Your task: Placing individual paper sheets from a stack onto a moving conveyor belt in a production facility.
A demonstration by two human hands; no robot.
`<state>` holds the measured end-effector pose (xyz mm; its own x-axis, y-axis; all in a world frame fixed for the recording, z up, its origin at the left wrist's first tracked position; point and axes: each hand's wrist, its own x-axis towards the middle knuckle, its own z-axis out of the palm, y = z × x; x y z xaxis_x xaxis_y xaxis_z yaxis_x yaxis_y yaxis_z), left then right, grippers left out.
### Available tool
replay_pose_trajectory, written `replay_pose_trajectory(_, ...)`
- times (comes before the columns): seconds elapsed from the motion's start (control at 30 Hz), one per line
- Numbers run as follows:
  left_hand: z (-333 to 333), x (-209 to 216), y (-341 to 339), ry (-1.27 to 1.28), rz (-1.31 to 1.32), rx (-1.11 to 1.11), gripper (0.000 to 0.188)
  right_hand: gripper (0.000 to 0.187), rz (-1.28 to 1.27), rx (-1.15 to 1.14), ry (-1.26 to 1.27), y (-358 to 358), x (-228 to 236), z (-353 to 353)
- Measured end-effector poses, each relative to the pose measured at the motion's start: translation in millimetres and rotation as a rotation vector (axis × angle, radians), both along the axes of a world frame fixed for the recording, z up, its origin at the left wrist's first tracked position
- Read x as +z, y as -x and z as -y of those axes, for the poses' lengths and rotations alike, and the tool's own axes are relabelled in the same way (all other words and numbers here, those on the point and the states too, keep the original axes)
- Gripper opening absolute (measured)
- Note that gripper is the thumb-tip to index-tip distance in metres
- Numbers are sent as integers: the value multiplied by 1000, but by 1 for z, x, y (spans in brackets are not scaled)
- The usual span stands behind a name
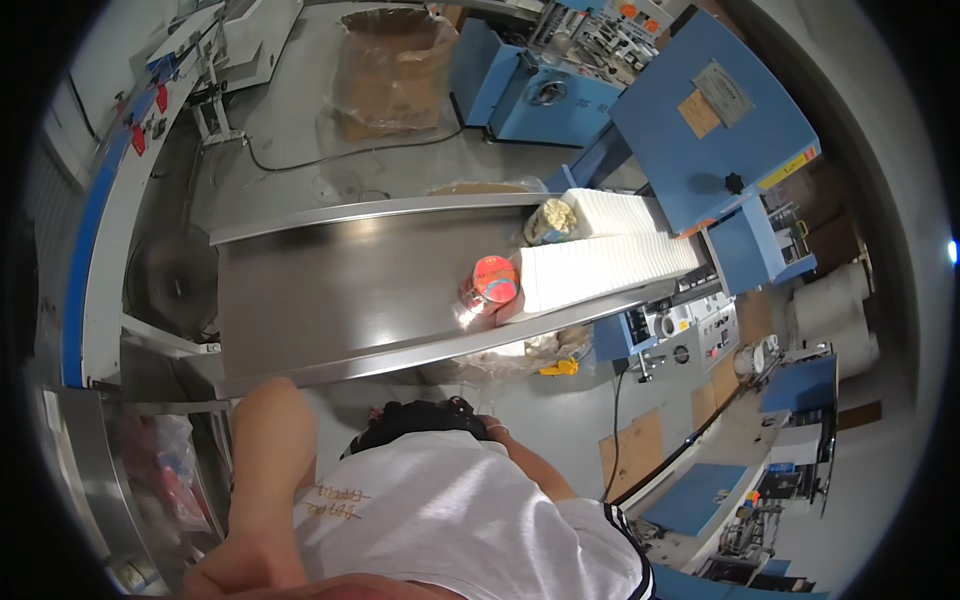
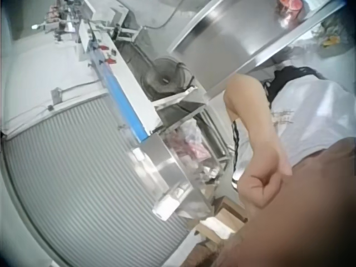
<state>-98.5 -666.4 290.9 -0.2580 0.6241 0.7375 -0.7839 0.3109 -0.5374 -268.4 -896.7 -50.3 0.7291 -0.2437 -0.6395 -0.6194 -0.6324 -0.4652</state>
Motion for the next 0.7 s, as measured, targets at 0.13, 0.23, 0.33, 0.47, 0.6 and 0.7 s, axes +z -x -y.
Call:
replay_pose_trajectory(0.13,-19,-6,-3,154,81,-89,21,27,-19,98,34,-26,-22,8)
replay_pose_trajectory(0.23,-21,12,-8,139,99,-159,21,27,-7,179,33,55,-130,46)
replay_pose_trajectory(0.33,0,14,-15,142,2,-285,16,27,-19,127,46,84,-148,53)
replay_pose_trajectory(0.47,-2,11,-17,-43,9,-526,16,26,-19,128,51,93,-157,52)
replay_pose_trajectory(0.6,-5,2,-21,-98,48,-612,25,26,-22,150,60,97,-160,53)
replay_pose_trajectory(0.7,-1,-3,-26,-82,30,-619,29,26,-30,138,78,108,-160,57)
